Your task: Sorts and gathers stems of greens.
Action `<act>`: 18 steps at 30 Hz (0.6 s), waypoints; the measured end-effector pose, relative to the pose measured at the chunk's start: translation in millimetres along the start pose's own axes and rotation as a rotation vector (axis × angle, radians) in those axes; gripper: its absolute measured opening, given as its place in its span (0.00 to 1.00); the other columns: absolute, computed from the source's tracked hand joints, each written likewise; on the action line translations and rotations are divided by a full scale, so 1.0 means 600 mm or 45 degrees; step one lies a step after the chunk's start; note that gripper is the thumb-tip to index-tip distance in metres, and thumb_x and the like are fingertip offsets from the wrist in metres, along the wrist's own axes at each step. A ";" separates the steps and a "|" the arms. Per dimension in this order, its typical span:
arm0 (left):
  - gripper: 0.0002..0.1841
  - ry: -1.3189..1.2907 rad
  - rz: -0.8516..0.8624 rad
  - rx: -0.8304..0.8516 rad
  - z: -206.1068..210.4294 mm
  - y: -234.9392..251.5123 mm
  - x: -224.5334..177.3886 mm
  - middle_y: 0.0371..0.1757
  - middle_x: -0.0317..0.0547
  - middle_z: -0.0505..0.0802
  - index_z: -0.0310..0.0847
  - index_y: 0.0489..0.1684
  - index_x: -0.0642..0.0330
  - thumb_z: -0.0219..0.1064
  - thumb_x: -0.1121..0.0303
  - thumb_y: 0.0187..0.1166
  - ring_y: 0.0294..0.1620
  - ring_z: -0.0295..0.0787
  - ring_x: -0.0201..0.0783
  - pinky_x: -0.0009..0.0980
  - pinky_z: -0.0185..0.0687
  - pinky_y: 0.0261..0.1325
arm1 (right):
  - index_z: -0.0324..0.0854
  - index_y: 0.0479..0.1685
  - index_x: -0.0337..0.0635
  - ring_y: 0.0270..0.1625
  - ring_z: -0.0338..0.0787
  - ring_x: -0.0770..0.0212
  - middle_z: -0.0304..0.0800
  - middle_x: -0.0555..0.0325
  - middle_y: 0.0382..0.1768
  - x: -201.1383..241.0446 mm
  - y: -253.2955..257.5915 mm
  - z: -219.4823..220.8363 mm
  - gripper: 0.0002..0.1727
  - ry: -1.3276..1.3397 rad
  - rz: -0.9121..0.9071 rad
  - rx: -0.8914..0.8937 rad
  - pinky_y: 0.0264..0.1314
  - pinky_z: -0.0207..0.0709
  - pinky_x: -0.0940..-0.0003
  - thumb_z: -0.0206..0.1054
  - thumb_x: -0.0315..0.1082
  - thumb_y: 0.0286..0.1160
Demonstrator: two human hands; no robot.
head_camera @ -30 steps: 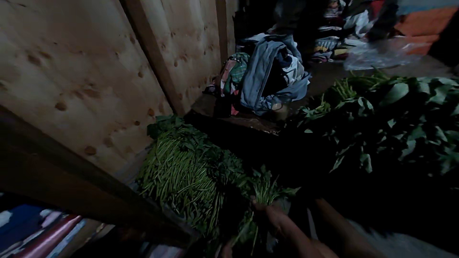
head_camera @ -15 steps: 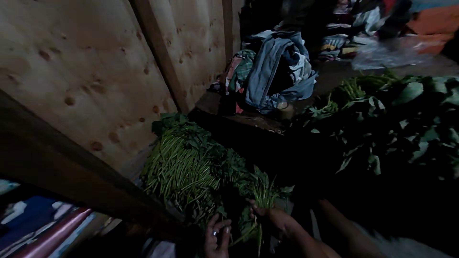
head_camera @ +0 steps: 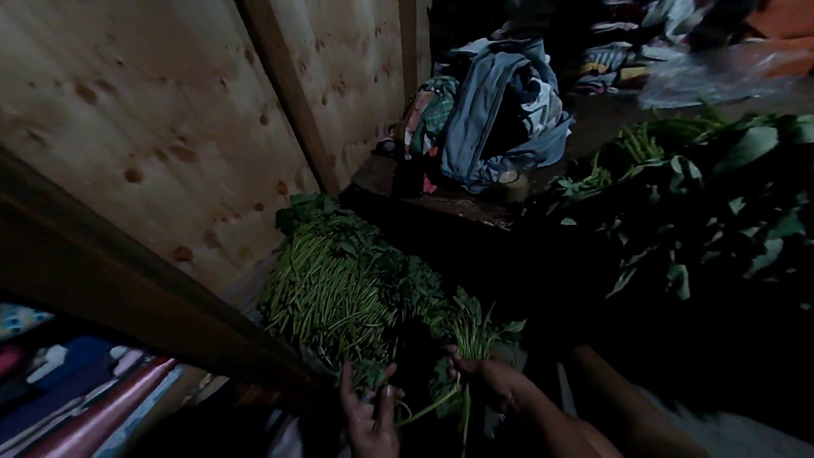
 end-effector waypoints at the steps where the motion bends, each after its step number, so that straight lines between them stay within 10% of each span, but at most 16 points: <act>1: 0.43 0.001 0.015 0.002 -0.001 0.000 0.002 0.55 0.53 0.91 0.26 0.89 0.78 0.56 0.87 0.76 0.39 0.94 0.32 0.28 0.92 0.42 | 0.78 0.61 0.38 0.32 0.89 0.65 0.86 0.58 0.36 0.000 0.000 0.001 0.11 0.004 0.001 0.003 0.32 0.86 0.71 0.63 0.27 0.85; 8: 0.43 0.062 0.081 0.004 -0.001 0.004 0.004 0.56 0.56 0.89 0.28 0.88 0.80 0.57 0.87 0.76 0.38 0.93 0.32 0.27 0.91 0.41 | 0.79 0.59 0.38 0.33 0.90 0.63 0.87 0.57 0.36 0.000 0.003 -0.002 0.10 0.032 0.011 -0.007 0.33 0.87 0.70 0.64 0.27 0.84; 12: 0.40 0.224 -0.281 0.200 -0.008 0.003 0.028 0.64 0.56 0.88 0.30 0.92 0.70 0.55 0.80 0.82 0.39 0.92 0.33 0.31 0.90 0.41 | 0.77 0.62 0.38 0.34 0.90 0.64 0.87 0.58 0.36 0.001 0.002 -0.002 0.11 0.031 -0.002 0.006 0.36 0.88 0.69 0.62 0.29 0.87; 18: 0.18 0.385 -0.454 0.889 -0.022 -0.036 0.068 0.55 0.57 0.92 0.80 0.68 0.75 0.54 0.74 0.88 0.50 0.89 0.36 0.34 0.84 0.60 | 0.77 0.62 0.38 0.33 0.90 0.63 0.87 0.57 0.36 0.001 0.004 -0.006 0.11 0.103 -0.001 -0.059 0.34 0.87 0.69 0.63 0.29 0.86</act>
Point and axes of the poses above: each hand's wrist, its own y-axis towards the middle knuckle, its own z-axis out of the palm, x = y × z, the point moved 1 cm from there along y, towards the middle knuckle
